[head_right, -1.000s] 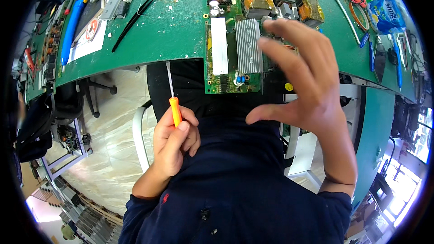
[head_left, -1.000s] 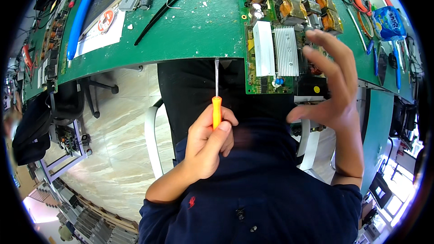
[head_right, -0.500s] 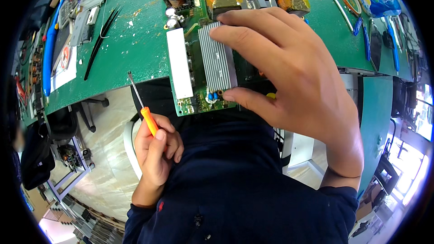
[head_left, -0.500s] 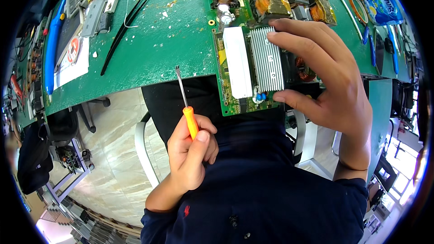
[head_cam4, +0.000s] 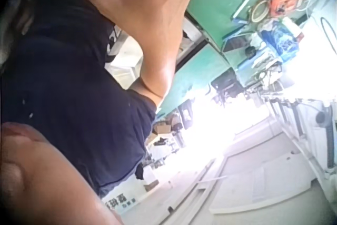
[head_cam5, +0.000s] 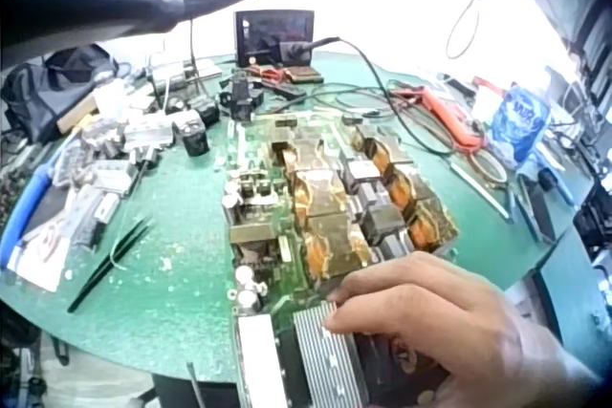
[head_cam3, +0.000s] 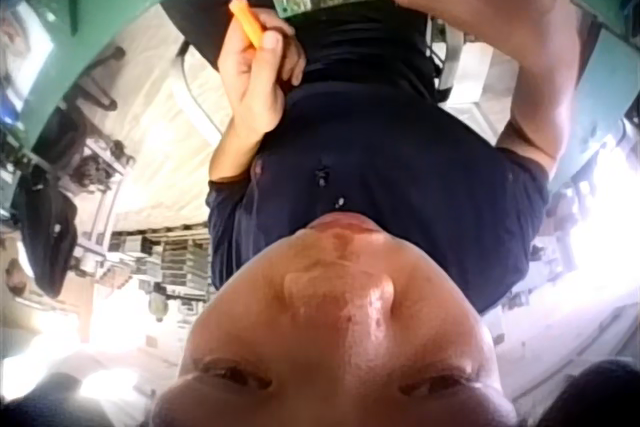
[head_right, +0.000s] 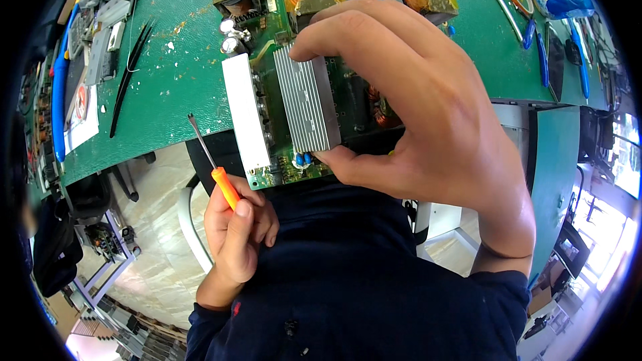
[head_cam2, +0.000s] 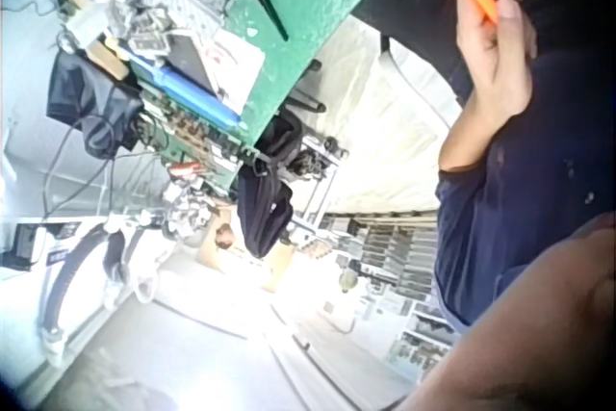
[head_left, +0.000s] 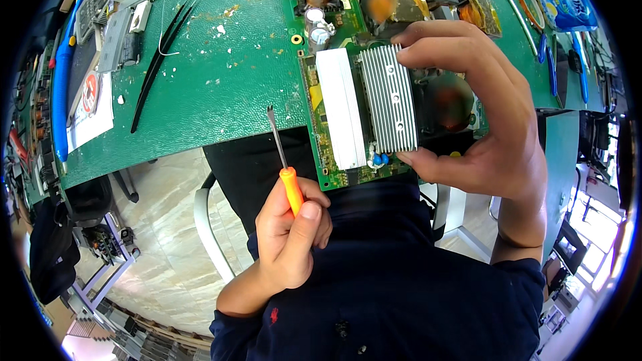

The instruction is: The person uses a screwdriver to manipulate and pry components on a green circuit board and then uses a soldering iron with solder wire to connect components on the underside of the board.

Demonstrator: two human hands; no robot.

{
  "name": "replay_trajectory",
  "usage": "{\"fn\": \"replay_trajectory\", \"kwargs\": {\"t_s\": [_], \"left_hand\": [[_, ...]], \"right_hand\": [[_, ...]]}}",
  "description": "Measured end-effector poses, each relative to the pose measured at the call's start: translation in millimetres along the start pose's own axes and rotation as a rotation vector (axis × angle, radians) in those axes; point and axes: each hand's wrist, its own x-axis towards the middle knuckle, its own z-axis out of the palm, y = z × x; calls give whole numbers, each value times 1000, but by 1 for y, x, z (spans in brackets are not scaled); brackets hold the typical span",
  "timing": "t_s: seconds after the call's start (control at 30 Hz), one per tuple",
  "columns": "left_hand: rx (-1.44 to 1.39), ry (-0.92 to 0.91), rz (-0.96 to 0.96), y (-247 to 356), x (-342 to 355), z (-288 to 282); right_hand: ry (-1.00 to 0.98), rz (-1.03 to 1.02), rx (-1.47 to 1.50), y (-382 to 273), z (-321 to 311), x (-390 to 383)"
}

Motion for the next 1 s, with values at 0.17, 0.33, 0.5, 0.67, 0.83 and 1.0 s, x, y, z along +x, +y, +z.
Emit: {"fn": "replay_trajectory", "kwargs": {"t_s": [0.17,0.33,0.5,0.67,0.83,1.0], "left_hand": [[-9,13,-10,-1,0,1],[4,2,2,-3,1,-1],[11,8,16,-1,2,1],[46,19,22,-2,4,3],[-17,-3,66,-6,4,2],[-14,-15,70,-7,5,2]], "right_hand": [[-26,8,-41,-2,-1,-2],[-68,29,-137,-8,-7,-4],[-62,98,-114,-12,-8,-8],[-54,83,-118,-11,-4,-8],[-33,51,-113,-7,-1,-8],[-45,14,-147,-6,-4,-6]]}}
